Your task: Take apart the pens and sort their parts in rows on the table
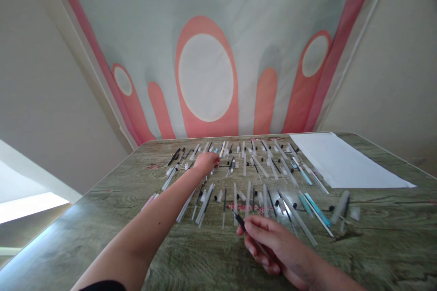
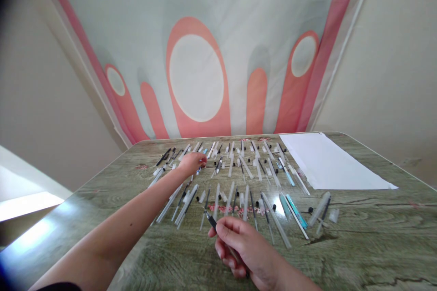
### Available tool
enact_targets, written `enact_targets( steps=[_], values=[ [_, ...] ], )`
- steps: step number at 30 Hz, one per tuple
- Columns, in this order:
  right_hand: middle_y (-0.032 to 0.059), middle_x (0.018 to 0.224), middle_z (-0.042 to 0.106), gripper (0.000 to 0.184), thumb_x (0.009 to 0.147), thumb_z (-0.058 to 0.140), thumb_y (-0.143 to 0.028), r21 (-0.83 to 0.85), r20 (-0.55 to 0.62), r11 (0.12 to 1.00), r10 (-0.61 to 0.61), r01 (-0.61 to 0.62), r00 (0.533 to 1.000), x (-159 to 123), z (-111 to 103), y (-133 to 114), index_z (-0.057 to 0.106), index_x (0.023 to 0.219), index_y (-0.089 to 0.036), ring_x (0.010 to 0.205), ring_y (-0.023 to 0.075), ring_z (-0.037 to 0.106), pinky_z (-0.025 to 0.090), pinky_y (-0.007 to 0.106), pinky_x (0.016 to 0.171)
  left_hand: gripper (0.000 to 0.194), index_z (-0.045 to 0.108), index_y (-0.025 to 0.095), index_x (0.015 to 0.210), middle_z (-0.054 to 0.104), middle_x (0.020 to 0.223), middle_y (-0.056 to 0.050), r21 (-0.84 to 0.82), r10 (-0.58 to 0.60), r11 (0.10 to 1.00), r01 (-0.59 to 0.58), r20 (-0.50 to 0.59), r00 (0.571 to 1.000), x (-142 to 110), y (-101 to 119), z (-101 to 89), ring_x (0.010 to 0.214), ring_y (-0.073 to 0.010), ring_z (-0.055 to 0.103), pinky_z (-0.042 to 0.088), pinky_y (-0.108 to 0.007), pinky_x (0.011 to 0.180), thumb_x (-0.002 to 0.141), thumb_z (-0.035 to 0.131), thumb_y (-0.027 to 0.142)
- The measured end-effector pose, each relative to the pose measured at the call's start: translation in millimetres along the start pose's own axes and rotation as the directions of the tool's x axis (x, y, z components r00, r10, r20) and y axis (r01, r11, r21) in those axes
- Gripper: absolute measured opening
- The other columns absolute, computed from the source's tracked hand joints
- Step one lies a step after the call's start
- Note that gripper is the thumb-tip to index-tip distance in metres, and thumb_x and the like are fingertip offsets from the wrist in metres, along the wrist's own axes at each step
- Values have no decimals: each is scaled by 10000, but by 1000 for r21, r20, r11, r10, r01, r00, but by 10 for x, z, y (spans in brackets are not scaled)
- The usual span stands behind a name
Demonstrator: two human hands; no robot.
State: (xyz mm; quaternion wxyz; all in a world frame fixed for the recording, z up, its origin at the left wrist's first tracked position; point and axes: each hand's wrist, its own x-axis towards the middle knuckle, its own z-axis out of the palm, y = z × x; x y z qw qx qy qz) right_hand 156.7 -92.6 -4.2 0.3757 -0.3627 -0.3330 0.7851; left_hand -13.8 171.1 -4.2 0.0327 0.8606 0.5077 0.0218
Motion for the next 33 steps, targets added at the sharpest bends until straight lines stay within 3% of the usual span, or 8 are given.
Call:
enact_targets(
  steps=[5, 10, 15, 18, 21, 26, 33],
  values=[
    [-53, 615, 474, 327, 824, 550, -487, -9, -10, 1000, 3, -4, 1000, 2, 9, -1, 552, 914, -173, 398, 15, 306, 126, 142, 322, 253, 617, 136, 927, 619, 1005, -68, -38, 5, 999, -4, 11, 1000, 23, 26, 25, 966, -184, 560, 419, -405, 876, 852, 520, 357],
    [-54, 615, 476, 351, 801, 568, -509, -23, -12, 1000, 3, -3, 1000, -4, 21, -17, 556, 909, -175, 393, 14, 310, 130, 141, 319, 128, 667, 204, 854, 659, 920, -50, -121, -31, 992, 26, -38, 999, 19, 30, 8, 947, -201, 580, 421, -313, 838, 740, 623, 243],
    [-51, 616, 478, 333, 814, 560, -492, -13, 0, 1000, -3, 3, 1000, -18, 8, -18, 556, 905, -172, 399, 15, 309, 128, 141, 321, 346, 561, 177, 1112, 637, 979, -73, -252, -107, 965, 73, -126, 986, 25, 13, -73, 933, -183, 583, 434, -290, 822, 768, 550, 197],
    [-49, 618, 481, 333, 814, 563, -489, -7, 5, 1000, -2, 2, 1000, -20, 4, -7, 560, 912, -171, 403, 16, 313, 129, 141, 322, 296, 555, 117, 1084, 651, 924, -85, -345, -139, 933, 101, -85, 987, 39, 5, -146, 791, -139, 613, 469, -246, 715, 802, 469, 130],
    [-49, 619, 481, 327, 817, 562, -483, -9, 7, 1000, -1, 1, 1000, -18, 2, 4, 558, 911, -170, 407, 16, 317, 129, 141, 322, 270, 596, 133, 1024, 670, 866, -50, -403, -100, 912, 80, -28, 995, 19, 9, -219, 688, -103, 620, 469, -198, 644, 770, 510, 99],
    [-52, 619, 481, 339, 810, 565, -497, -13, 10, 1000, -10, 10, 1000, -17, 0, 7, 555, 912, -174, 406, 17, 318, 130, 141, 323, 280, 652, 156, 981, 676, 834, -32, -361, -71, 931, 55, -30, 997, -57, 81, -256, 708, -139, 629, 462, -214, 631, 705, 604, 171],
    [-54, 609, 485, 362, 784, 584, -517, -17, 11, 1000, -13, 13, 1000, -23, 13, -22, 563, 907, -177, 401, 18, 317, 130, 138, 323, 193, 703, 219, 868, 688, 829, -20, -184, -67, 981, 61, -27, 997, -122, 259, -144, 809, -168, 618, 439, -234, 721, 695, 637, 272]
  ],
)
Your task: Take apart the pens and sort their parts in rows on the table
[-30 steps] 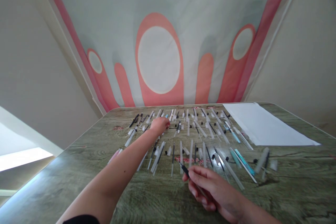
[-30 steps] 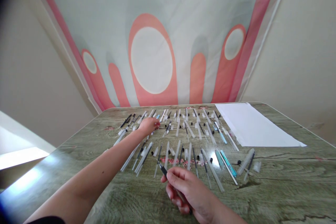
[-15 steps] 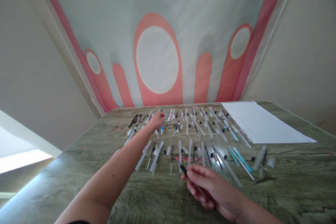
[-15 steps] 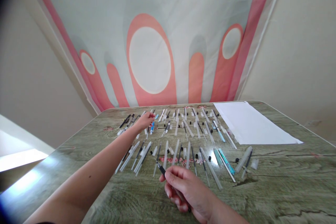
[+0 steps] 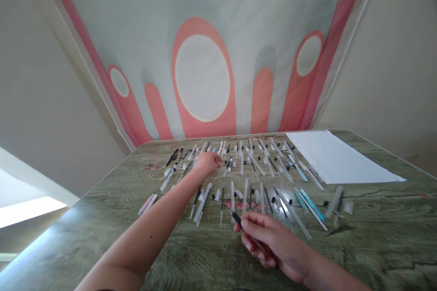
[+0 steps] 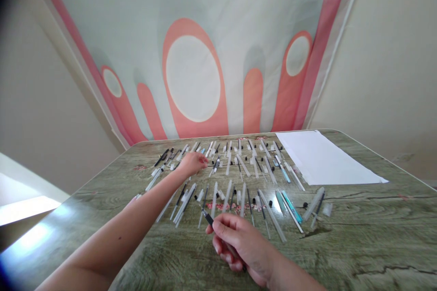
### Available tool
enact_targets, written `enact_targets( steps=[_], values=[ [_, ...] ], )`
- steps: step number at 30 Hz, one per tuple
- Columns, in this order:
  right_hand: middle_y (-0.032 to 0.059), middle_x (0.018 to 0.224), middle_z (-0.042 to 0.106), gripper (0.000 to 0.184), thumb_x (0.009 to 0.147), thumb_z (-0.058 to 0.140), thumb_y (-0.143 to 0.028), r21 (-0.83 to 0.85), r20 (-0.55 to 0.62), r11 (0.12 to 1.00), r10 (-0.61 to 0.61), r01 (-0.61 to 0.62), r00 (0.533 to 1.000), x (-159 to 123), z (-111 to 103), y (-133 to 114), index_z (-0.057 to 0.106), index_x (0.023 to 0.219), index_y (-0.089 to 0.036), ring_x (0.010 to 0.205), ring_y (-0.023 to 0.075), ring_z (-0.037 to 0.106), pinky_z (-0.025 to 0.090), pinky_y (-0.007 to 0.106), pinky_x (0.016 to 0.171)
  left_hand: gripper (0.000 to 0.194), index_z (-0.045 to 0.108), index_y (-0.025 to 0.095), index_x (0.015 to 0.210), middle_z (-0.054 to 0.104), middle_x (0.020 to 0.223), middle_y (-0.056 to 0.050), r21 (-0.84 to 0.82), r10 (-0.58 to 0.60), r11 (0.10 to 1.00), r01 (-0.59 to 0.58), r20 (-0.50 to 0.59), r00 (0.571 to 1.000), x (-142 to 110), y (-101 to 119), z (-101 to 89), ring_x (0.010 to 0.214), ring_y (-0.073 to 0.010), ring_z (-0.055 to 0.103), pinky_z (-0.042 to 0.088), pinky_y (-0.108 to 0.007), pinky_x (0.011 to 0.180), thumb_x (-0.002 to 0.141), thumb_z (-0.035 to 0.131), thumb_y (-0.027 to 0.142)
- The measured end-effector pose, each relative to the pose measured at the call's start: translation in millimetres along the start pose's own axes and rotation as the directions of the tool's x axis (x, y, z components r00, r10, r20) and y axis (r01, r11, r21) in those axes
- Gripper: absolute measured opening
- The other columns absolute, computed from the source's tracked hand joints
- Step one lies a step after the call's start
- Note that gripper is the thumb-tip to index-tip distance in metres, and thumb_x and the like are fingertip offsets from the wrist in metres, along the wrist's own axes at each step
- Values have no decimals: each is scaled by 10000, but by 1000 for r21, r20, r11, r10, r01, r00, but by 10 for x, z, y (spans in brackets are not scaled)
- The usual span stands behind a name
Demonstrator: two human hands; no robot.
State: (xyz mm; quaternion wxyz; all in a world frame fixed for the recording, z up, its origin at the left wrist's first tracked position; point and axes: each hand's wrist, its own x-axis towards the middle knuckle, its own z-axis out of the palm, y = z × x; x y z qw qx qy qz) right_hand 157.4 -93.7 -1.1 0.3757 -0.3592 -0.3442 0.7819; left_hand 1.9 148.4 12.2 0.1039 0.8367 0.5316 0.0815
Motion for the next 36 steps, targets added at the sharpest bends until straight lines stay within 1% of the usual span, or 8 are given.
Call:
enact_targets(
  steps=[11, 16, 19, 22, 24, 26, 29, 36],
  values=[
    [-53, 608, 482, 331, 800, 578, -489, 2, 14, 1000, -7, 7, 1000, -9, -10, 9, 560, 906, -176, 405, 21, 313, 129, 139, 324, 238, 624, 145, 918, 658, 910, -113, 109, -110, 988, 112, -23, 994, -46, 107, 127, 925, -242, 603, 431, -354, 813, 730, 634, 291],
    [-49, 617, 473, 296, 831, 555, -460, 51, -16, 997, -58, 58, 998, -2, -10, 3, 558, 918, -177, 412, 24, 313, 129, 144, 326, 237, 629, 161, 972, 653, 970, -107, -20, -30, 999, 28, -70, 997, -287, 204, -64, 947, -232, 581, 409, -333, 827, 790, 538, 282],
    [-53, 624, 456, 243, 857, 534, -424, 121, -97, 974, -179, 191, 979, -2, -17, -37, 555, 906, -187, 424, 26, 308, 134, 145, 333, 277, 636, 183, 1020, 667, 887, -60, -283, 66, 958, -49, 52, 996, -628, 327, -175, 779, -156, 593, 434, -256, 699, 841, 467, 309],
    [-50, 632, 459, 203, 877, 515, -389, 150, -144, 957, -228, 249, 963, 4, -39, -55, 551, 891, -190, 428, 26, 295, 143, 144, 337, 364, 622, 160, 1098, 653, 948, -87, -837, 261, 535, 119, 298, 918, -1039, 499, -160, 723, -132, 579, 419, -230, 629, 812, 544, 372],
    [-47, 631, 464, 193, 883, 510, -377, 147, -138, 961, -213, 233, 967, 14, -52, -39, 546, 876, -187, 428, 27, 301, 150, 140, 334, 395, 633, 132, 1084, 652, 870, -95, -937, 268, 252, 243, 309, 913, -1261, 611, -70, 710, -131, 578, 405, -226, 626, 783, 600, 386],
    [-44, 628, 468, 188, 885, 507, -369, 143, -118, 968, -189, 205, 975, 27, -57, -13, 539, 869, -185, 428, 29, 318, 164, 133, 327, 381, 657, 115, 1037, 636, 738, -69, -952, 206, 83, 294, 305, 930, -1398, 686, 42, 653, -113, 557, 383, -215, 609, 755, 647, 370],
    [-43, 619, 473, 186, 889, 497, -369, 136, -100, 974, -166, 179, 981, 40, -45, 12, 533, 883, -186, 424, 37, 348, 211, 125, 312, 345, 673, 105, 997, 614, 664, -47, -947, 147, -29, 320, 313, 938, -1463, 707, 164, 594, -89, 528, 362, -206, 585, 741, 673, 336],
    [5, 694, 575, 166, 887, 508, -331, 104, -58, 979, -168, 173, 984, 14, 11, -6, 531, 909, -168, 507, 82, 497, 435, 183, 398, 301, 668, 89, 974, 637, 731, -72, -951, 128, -97, 293, 280, 951, -1463, 634, 158, 605, -108, 570, 397, -214, 578, 763, 654, 305]
  ],
)
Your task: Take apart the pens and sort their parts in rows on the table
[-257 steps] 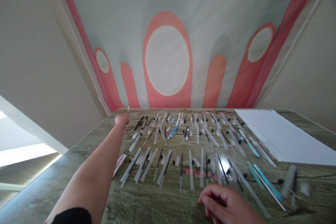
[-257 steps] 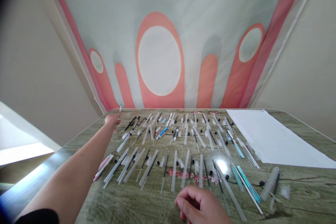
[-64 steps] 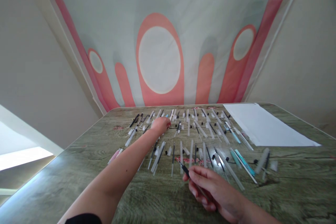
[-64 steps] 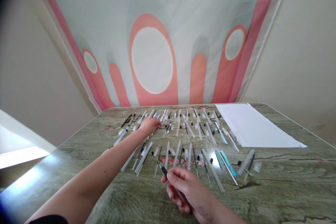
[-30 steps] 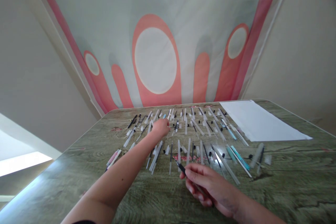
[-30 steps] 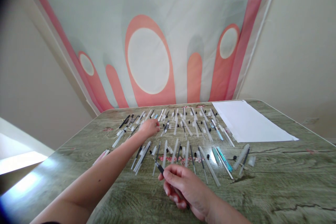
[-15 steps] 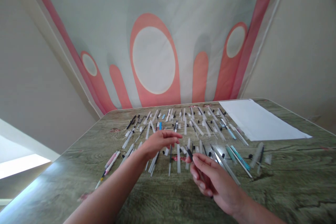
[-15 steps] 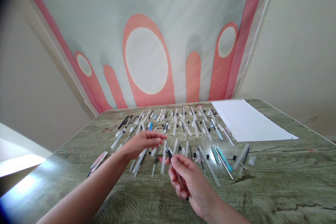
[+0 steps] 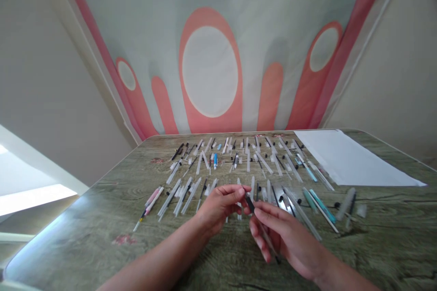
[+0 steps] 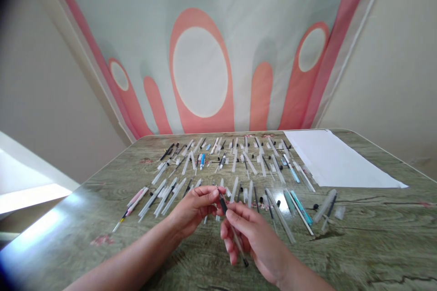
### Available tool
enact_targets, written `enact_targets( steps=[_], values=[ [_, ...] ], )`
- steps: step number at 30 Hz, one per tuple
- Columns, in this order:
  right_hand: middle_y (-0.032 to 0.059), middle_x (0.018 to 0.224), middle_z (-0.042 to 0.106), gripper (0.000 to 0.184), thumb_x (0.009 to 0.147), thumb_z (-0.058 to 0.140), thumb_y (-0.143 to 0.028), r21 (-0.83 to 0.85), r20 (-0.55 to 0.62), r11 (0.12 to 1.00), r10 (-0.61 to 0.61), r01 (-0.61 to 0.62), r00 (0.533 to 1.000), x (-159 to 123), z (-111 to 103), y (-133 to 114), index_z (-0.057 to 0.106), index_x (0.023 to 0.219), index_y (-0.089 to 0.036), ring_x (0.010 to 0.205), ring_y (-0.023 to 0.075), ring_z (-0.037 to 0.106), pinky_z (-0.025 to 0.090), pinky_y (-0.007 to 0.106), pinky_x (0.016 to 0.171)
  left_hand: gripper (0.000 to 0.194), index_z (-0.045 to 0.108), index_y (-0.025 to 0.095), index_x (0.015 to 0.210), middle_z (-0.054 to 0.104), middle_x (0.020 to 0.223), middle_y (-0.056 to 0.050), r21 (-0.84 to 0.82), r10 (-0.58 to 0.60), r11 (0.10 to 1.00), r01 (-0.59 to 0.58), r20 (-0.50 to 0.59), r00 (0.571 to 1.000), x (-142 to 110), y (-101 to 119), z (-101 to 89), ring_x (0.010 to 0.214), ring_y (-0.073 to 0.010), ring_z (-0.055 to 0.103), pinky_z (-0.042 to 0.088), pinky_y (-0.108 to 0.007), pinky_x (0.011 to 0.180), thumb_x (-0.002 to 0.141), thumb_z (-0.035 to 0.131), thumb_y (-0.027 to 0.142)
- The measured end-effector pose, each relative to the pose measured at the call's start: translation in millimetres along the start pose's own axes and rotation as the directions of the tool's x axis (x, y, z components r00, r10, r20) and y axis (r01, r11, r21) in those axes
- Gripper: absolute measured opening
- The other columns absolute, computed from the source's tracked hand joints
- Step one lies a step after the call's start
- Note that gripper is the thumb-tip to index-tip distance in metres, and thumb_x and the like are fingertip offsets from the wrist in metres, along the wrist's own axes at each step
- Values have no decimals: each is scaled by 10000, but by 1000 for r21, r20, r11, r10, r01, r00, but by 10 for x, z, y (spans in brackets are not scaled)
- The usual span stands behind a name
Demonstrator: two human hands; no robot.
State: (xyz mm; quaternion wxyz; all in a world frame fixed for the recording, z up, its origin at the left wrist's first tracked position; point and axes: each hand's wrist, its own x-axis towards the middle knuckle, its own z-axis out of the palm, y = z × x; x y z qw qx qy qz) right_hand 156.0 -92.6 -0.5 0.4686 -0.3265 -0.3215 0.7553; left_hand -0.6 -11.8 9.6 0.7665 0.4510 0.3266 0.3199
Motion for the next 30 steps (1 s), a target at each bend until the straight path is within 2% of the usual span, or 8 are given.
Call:
enact_targets(
  steps=[4, 9, 12, 14, 17, 21, 24, 30],
  values=[
    [45, 765, 632, 189, 887, 514, -326, -51, 37, 998, 37, -35, 999, -19, -1, 18, 526, 969, -157, 552, 102, 553, 470, 216, 454, 264, 653, 104, 966, 635, 805, -64, -106, 79, 990, -89, -94, 992, 27, 141, -135, 614, -89, 576, 428, -180, 531, 761, 660, 271],
    [67, 788, 664, 196, 899, 484, -355, -86, 99, 994, 81, -72, 992, -18, -1, 44, 497, 908, -159, 523, 113, 587, 452, 228, 455, 220, 620, 149, 1013, 615, 757, -2, -282, 181, 920, -272, -309, 934, 112, 460, -561, 526, -30, 539, 450, -130, 491, 798, 614, 193],
    [60, 778, 663, 200, 891, 497, -363, -89, 72, 993, 81, -75, 994, -24, 12, 36, 501, 900, -163, 545, 124, 595, 450, 236, 471, 192, 615, 151, 1001, 612, 733, 8, -299, 187, 907, -298, -348, 919, 118, 548, -678, 501, -21, 526, 446, -119, 477, 813, 592, 183],
    [51, 799, 648, 198, 875, 530, -358, -94, 29, 994, 61, -58, 998, -28, 12, 28, 526, 891, -161, 598, 127, 593, 459, 243, 507, 200, 620, 134, 985, 616, 749, -2, -235, 176, 940, -246, -285, 942, 93, 500, -602, 516, -26, 533, 451, -129, 495, 790, 621, 181],
    [18, 791, 601, 189, 847, 582, -344, -102, -54, 995, 18, -23, 998, -26, -9, 26, 575, 896, -162, 652, 112, 555, 456, 233, 549, 228, 634, 92, 938, 619, 742, -28, -84, 73, 993, -85, -137, 988, 36, 295, -327, 524, -44, 540, 449, -153, 508, 750, 671, 216],
    [-9, 742, 541, 190, 836, 602, -334, -118, -122, 993, -43, 28, 992, -10, -42, 29, 609, 923, -165, 655, 92, 483, 428, 206, 560, 255, 640, 74, 878, 618, 693, -46, 20, -40, 999, 40, 9, 999, -15, 9, -10, 522, -71, 544, 439, -188, 519, 739, 681, 284],
    [-9, 733, 527, 196, 834, 601, -346, -124, -111, 992, -50, 36, 993, -2, -43, 14, 616, 887, -158, 655, 88, 465, 409, 195, 559, 259, 640, 78, 843, 613, 678, -42, 16, -39, 999, 39, 24, 999, -28, -66, 58, 532, -80, 544, 440, -209, 545, 728, 688, 305],
    [-18, 700, 503, 223, 827, 599, -375, -178, -132, 981, -96, 72, 987, -2, -30, -15, 605, 812, -152, 619, 84, 438, 394, 184, 517, 280, 658, 86, 863, 599, 670, -26, -2, -57, 998, 57, 4, 998, -34, -14, 58, 519, -63, 519, 414, -199, 544, 695, 719, 301]
  ],
)
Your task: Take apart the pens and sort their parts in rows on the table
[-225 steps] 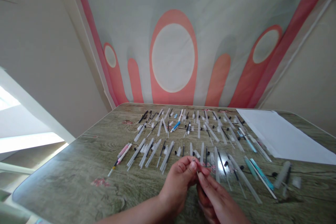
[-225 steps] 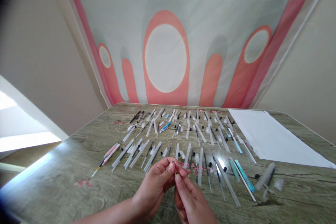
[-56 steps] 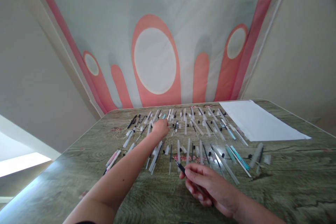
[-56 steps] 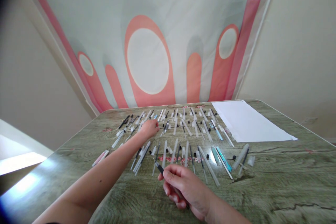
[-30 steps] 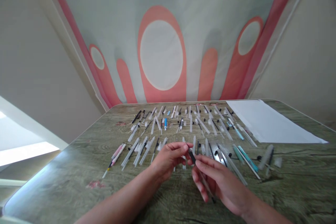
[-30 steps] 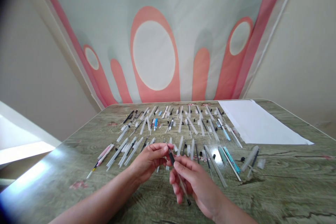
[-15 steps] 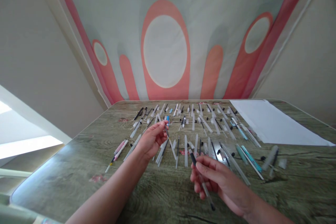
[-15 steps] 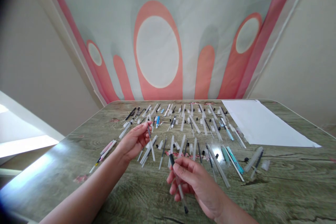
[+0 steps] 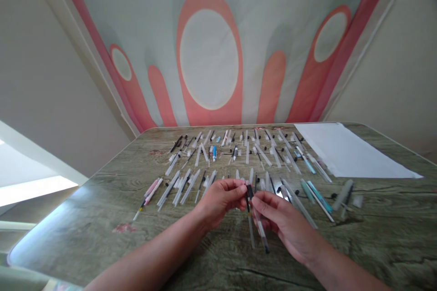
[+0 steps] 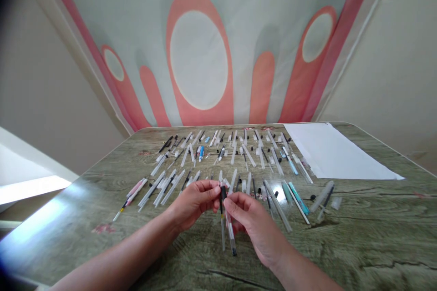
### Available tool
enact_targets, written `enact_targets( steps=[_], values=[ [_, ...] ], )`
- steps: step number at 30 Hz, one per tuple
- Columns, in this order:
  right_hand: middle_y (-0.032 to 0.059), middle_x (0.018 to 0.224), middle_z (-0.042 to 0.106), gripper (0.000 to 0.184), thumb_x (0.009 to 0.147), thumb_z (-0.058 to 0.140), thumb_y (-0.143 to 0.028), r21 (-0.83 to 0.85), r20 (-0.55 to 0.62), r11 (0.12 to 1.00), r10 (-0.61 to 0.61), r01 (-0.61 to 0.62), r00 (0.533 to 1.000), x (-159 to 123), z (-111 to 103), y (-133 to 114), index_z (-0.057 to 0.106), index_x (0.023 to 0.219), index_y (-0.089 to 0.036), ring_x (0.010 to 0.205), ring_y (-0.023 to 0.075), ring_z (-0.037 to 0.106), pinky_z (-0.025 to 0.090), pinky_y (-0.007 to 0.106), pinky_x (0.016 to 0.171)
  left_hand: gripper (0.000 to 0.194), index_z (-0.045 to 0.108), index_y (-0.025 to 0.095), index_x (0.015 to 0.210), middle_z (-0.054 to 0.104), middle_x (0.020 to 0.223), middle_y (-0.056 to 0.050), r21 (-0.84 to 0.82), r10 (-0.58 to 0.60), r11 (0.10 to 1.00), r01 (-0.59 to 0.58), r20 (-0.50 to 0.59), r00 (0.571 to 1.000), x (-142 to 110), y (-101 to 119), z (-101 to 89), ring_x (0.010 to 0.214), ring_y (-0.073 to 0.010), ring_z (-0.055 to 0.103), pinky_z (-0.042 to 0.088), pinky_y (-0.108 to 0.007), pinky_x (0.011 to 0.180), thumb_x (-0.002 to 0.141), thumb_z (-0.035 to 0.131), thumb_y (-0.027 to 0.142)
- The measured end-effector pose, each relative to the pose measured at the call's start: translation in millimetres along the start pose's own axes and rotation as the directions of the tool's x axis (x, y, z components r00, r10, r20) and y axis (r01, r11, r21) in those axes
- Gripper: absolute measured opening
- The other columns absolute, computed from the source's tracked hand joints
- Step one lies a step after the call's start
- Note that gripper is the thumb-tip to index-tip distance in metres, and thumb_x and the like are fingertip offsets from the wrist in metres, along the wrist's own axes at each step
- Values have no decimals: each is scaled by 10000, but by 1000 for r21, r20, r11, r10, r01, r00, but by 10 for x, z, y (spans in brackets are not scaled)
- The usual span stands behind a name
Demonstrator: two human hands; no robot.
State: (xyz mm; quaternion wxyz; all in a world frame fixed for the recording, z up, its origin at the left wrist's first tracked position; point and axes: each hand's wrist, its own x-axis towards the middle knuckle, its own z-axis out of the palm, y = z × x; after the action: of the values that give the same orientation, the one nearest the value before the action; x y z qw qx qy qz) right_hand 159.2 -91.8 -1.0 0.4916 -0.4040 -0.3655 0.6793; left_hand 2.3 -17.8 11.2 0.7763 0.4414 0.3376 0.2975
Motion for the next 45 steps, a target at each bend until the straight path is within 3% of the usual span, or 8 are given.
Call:
enact_targets(
  steps=[8, 15, 22, 25, 28, 32, 37, 45],
  values=[
    [-35, 617, 494, 283, 830, 559, -452, -133, 35, 991, -18, 22, 999, 5, 16, 72, 562, 816, -169, 515, 88, 460, 412, 199, 443, 241, 671, 87, 799, 615, 725, -46, 32, -13, 999, 10, 65, 998, -15, -37, 12, 535, -61, 508, 419, -212, 562, 706, 706, 306],
    [-15, 627, 543, 333, 818, 560, -477, -262, 96, 965, 47, -21, 994, -15, 11, 69, 579, 769, -149, 504, 76, 471, 384, 169, 412, 266, 679, 92, 880, 604, 660, -27, -73, 62, 995, -67, -73, 995, 41, 102, -144, 523, -58, 519, 443, -191, 558, 695, 722, 279],
    [17, 730, 596, 363, 837, 520, -486, -276, 139, 959, 107, -66, 984, -18, 26, 88, 621, 864, -138, 533, 74, 502, 374, 160, 414, 153, 659, 91, 845, 626, 781, -43, -153, 131, 976, -153, -144, 981, 108, 201, -383, 563, -37, 542, 480, -148, 582, 731, 689, 188],
    [16, 735, 587, 376, 840, 509, -498, -239, 143, 969, 99, -63, 985, -10, 22, 100, 618, 895, -142, 539, 79, 506, 378, 166, 414, 151, 658, 86, 853, 639, 918, -78, -126, 134, 981, -148, -114, 984, 105, 204, -384, 571, -28, 540, 480, -140, 581, 755, 667, 200],
    [15, 729, 582, 389, 838, 501, -513, -232, 149, 971, 93, -57, 984, -8, 19, 96, 618, 900, -148, 539, 85, 509, 382, 173, 416, 157, 660, 88, 858, 639, 917, -81, -114, 133, 983, -145, -102, 986, 105, 200, -375, 569, -29, 538, 478, -140, 580, 760, 661, 212],
    [9, 686, 583, 388, 840, 490, -519, -350, 117, 937, 43, 0, 992, -15, 25, 86, 630, 848, -157, 524, 90, 507, 390, 183, 428, 165, 662, 90, 836, 640, 865, -71, -87, 154, 983, -164, -104, 982, 104, 195, -367, 557, -34, 533, 470, -148, 573, 751, 671, 231],
    [13, 668, 608, 372, 861, 459, -488, -553, 53, 832, -4, 32, 999, -29, 44, 115, 658, 822, -177, 515, 104, 519, 394, 200, 445, 210, 671, 87, 827, 641, 809, -61, -21, 184, 982, -188, -120, 975, 89, 177, -349, 541, -42, 529, 452, -163, 558, 728, 690, 272],
    [13, 633, 619, 374, 859, 454, -483, -582, 33, 813, -4, 23, 999, -12, 34, 172, 649, 749, -182, 483, 111, 530, 381, 201, 432, 239, 670, 88, 830, 639, 788, -57, -4, 185, 982, -188, -153, 971, 108, 146, -349, 537, -54, 534, 458, -182, 559, 705, 708, 288]
  ],
)
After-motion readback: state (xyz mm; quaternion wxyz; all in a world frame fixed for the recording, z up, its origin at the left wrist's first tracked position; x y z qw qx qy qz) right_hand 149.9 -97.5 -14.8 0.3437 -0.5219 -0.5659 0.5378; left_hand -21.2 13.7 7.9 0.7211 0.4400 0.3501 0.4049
